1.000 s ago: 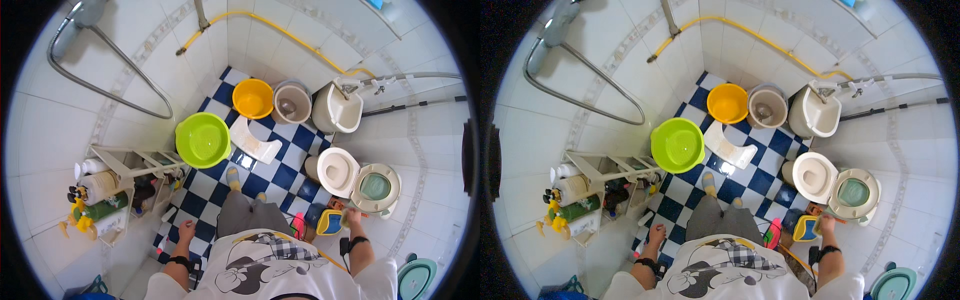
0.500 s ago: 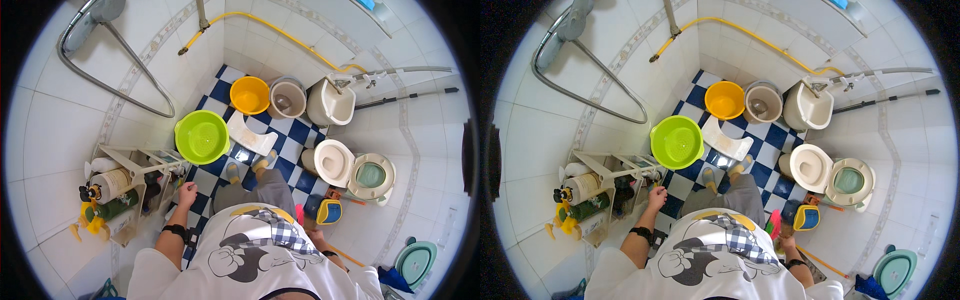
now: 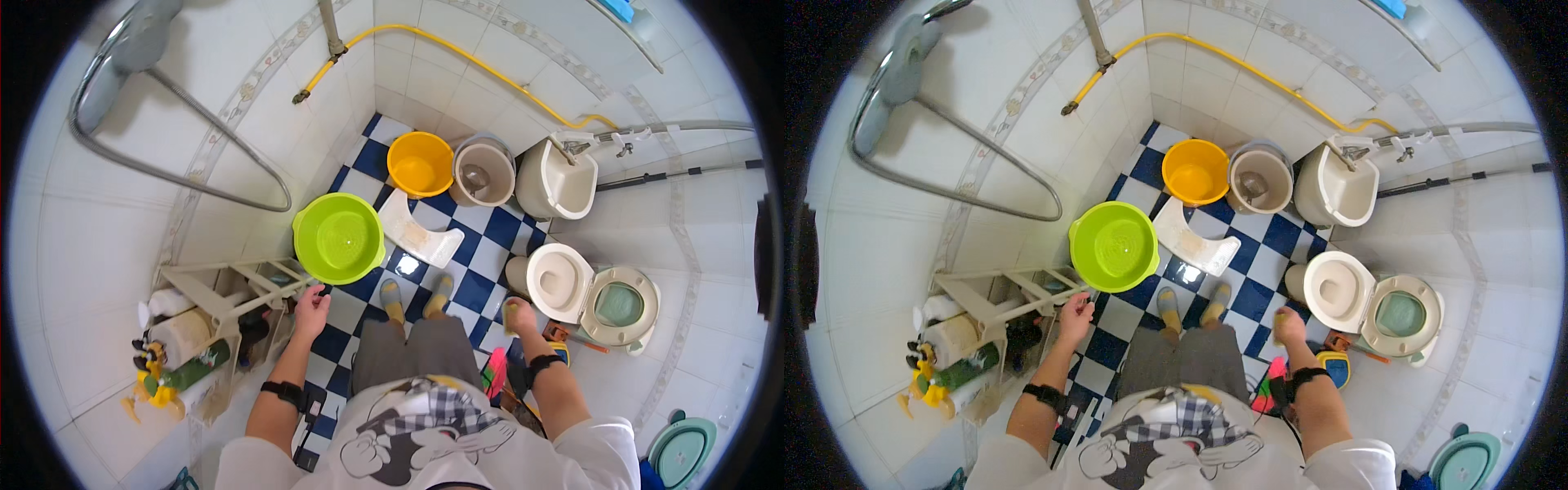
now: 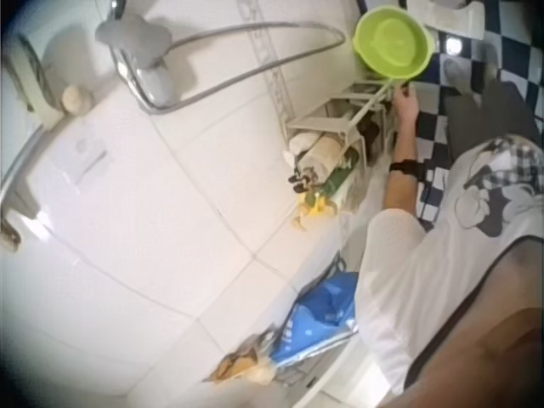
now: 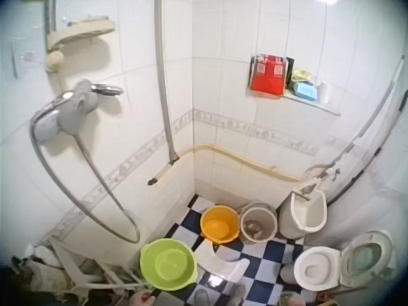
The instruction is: The person scrubs a white plastic bathroom step stool with a green sponge, rinses it with a handheld shower head, and continues scrubbing all surfaces.
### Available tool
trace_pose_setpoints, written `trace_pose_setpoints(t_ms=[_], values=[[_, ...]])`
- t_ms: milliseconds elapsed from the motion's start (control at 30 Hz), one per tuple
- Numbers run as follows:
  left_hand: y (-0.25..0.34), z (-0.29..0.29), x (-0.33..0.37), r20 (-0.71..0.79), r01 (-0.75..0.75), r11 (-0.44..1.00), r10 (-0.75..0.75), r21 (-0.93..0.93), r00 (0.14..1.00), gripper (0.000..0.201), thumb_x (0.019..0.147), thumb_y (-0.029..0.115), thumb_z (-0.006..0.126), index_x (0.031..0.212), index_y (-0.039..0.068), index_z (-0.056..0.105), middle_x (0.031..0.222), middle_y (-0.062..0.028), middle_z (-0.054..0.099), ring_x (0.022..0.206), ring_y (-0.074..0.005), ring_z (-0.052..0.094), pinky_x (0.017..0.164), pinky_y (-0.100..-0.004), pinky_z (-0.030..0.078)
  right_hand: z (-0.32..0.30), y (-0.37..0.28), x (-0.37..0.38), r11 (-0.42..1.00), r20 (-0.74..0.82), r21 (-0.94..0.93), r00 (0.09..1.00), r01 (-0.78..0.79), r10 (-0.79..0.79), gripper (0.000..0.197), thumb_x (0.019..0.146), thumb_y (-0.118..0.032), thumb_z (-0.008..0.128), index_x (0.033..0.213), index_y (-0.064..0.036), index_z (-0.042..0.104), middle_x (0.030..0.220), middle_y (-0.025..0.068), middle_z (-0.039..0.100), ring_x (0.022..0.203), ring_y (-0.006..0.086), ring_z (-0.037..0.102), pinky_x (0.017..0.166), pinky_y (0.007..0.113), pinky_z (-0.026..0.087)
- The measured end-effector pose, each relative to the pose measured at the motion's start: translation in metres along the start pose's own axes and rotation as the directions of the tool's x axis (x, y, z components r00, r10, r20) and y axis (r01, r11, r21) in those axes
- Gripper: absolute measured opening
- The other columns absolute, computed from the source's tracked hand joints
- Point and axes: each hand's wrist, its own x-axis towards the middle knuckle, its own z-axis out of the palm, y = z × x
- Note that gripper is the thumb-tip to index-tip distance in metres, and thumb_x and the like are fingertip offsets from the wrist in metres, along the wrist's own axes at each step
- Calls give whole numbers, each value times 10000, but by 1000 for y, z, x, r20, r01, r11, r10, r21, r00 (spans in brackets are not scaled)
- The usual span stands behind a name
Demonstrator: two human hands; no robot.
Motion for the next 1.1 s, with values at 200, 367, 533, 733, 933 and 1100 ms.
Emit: trace_pose_setpoints(t_ms=[200,367,533,733,933,1100], values=[[2,39,9,20,78,996,-79,46,997,314,925,154,695,1214,42,645,874,-61,701,757,-141,642,697,-306,517,100,-90,116,986,167,-142,984,84,-59,213,914,-231,620,1053,-108,725,1141,246,685,1092,374,666,937,432,549],[-74,155,61,248,47,969,-109,243,963,418,917,244,714,1271,51,603,896,-120,710,808,-235,684,785,-357,536,209,-130,197,996,158,-16,984,86,-82,536,847,-87,666,1367,-160,555,1113,277,639,1068,435,651,940,466,538],[-145,322,255,199,-165,926,101,339,975,775,900,378,711,1490,-13,395,1415,-278,530,1288,-415,539,1088,-456,424,278,-94,233,952,42,305,998,32,-47,552,897,-97,603,1433,-69,474,989,278,683,939,416,688,846,473,539],[-173,413,421,76,-227,783,225,579,971,1007,846,410,748,1549,-61,203,1501,-327,402,1408,-461,379,1182,-520,285,307,42,233,828,-93,560,990,-35,105,362,902,-100,652,1244,15,620,968,199,724,886,286,707,814,379,546],[-198,424,446,4,23,720,-36,694,999,1083,825,488,756,1562,-44,168,1513,-340,365,1397,-480,382,1188,-546,251,318,144,224,774,-147,616,944,-147,297,404,895,-128,715,1228,47,565,934,158,695,844,192,678,744,336,548],[-212,450,345,244,-38,744,-169,667,955,1078,812,360,804,1583,16,135,1507,-364,344,1389,-488,381,1158,-544,318,335,120,225,808,-263,563,888,-175,376,575,822,-195,805,1261,-18,479,982,206,703,891,298,706,802,397,556]])
